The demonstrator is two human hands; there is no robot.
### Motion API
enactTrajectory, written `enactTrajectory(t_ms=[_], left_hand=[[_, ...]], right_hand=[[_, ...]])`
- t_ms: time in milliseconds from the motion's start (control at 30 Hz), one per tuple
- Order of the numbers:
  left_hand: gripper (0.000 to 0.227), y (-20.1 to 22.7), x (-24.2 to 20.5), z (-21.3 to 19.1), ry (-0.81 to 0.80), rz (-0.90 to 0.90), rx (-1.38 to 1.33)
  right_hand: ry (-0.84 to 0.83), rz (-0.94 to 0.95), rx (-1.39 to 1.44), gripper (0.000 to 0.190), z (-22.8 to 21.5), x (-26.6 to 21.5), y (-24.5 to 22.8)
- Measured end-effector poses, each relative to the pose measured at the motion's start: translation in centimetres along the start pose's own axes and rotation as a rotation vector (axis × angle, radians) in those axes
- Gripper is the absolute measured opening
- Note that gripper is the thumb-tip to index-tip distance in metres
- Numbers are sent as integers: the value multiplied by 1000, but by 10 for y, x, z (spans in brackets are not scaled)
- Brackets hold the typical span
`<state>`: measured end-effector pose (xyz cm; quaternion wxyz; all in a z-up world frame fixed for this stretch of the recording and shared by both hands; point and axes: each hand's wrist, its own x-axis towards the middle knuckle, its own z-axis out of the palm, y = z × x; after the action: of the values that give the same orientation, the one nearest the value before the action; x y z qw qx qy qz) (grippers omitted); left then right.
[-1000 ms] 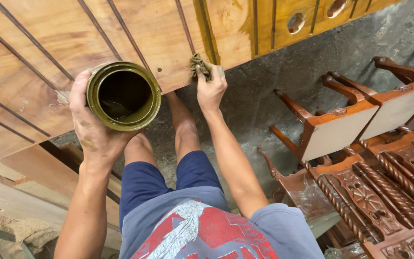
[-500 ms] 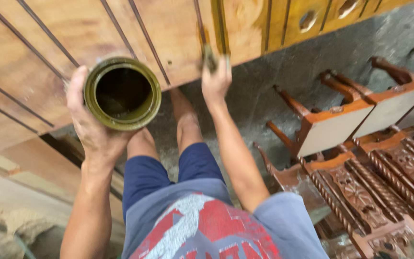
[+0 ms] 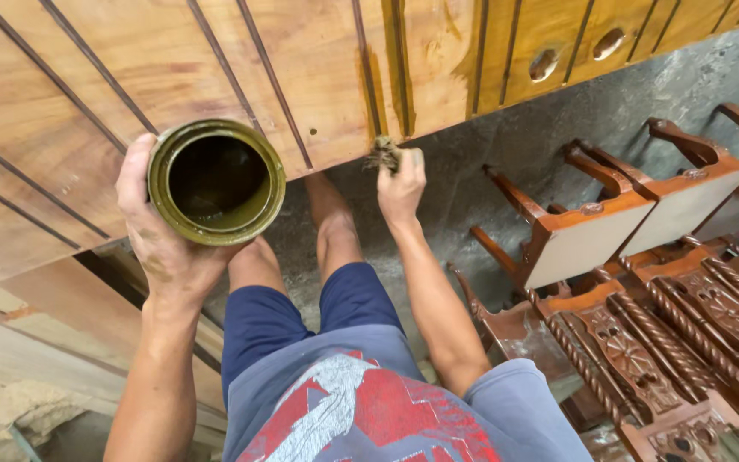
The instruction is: The person applies a dark liquid finish to a large wooden panel using a cloth. They hold a can in one hand and repeatedly dip the cloth into the can to reapply the finish while wiping the surface in long strokes.
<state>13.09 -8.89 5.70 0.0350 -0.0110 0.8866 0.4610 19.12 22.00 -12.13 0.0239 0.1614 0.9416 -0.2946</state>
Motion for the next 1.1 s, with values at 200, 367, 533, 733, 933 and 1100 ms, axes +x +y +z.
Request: enactTrajectory(t_ms=[200, 367, 533, 733, 933, 1100], left_hand=[[116, -17, -17, 11, -22, 9, 58], [117, -9, -6, 12, -25, 25, 42], [116, -5, -3, 18, -22, 23, 78], [115, 1, -2, 14, 10, 10, 76], [117, 15, 7, 11, 75, 32, 89], [119, 13, 12, 18, 89, 27, 45]], right_hand=[[126, -23, 22, 37, -13, -48, 6], [72, -192, -28, 38, 16, -18, -5], [109, -234, 33, 42, 37, 36, -19], [148, -311, -40, 45, 28, 45, -32], [28, -266, -12, 36, 19, 29, -24], [99, -318, 120, 39, 68, 153, -61]])
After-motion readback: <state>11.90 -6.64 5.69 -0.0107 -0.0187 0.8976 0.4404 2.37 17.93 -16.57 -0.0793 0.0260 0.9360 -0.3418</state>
